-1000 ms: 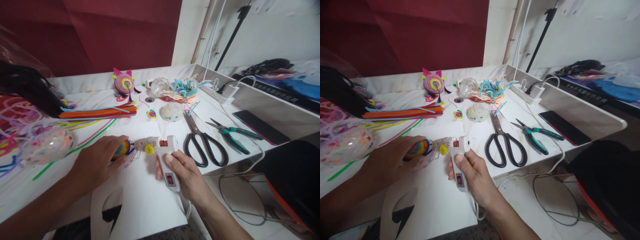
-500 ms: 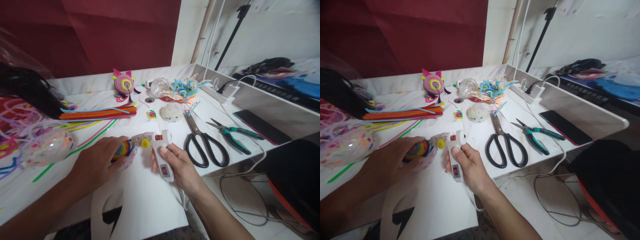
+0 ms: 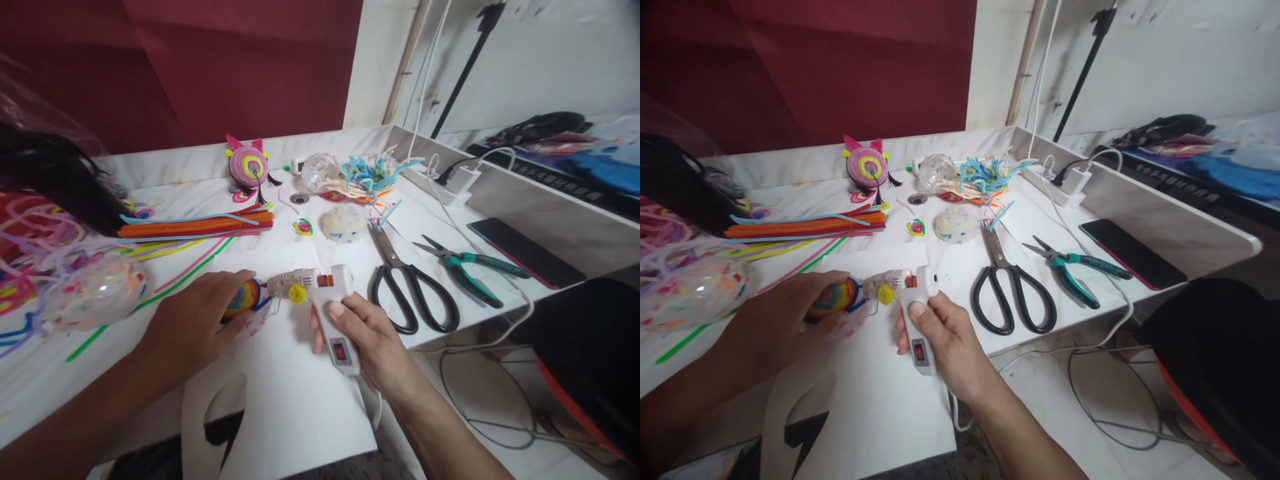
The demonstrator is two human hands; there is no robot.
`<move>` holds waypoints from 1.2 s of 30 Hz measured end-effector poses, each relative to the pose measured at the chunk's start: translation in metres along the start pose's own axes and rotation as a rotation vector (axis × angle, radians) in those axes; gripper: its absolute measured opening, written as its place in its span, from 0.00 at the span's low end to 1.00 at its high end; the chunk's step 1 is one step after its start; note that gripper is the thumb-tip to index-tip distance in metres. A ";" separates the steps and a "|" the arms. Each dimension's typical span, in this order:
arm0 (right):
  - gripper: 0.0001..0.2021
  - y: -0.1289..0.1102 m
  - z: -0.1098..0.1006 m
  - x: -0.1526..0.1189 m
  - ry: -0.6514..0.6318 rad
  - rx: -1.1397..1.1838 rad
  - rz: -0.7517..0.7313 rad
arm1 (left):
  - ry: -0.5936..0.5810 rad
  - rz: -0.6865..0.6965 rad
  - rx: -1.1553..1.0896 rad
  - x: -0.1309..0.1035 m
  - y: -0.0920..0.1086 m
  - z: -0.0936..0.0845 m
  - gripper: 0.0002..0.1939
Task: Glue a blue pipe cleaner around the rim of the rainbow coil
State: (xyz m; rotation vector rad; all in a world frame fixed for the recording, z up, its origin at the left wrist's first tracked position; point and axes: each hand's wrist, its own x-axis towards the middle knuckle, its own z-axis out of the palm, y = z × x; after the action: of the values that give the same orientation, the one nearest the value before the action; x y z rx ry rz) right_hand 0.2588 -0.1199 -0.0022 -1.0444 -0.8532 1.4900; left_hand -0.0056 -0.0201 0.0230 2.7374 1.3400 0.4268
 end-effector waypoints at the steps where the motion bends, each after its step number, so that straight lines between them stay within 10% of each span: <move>1: 0.30 0.002 -0.001 -0.002 0.003 -0.005 -0.001 | 0.000 -0.006 0.003 0.000 0.000 0.000 0.24; 36: 0.21 0.013 -0.001 -0.038 -0.035 -0.103 -0.108 | 0.016 -0.033 0.022 -0.006 -0.001 0.005 0.24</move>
State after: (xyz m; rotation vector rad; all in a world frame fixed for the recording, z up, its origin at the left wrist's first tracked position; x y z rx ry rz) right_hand 0.2561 -0.1591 -0.0086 -1.0331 -1.0043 1.3894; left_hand -0.0082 -0.0236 0.0163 2.7310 1.4006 0.4349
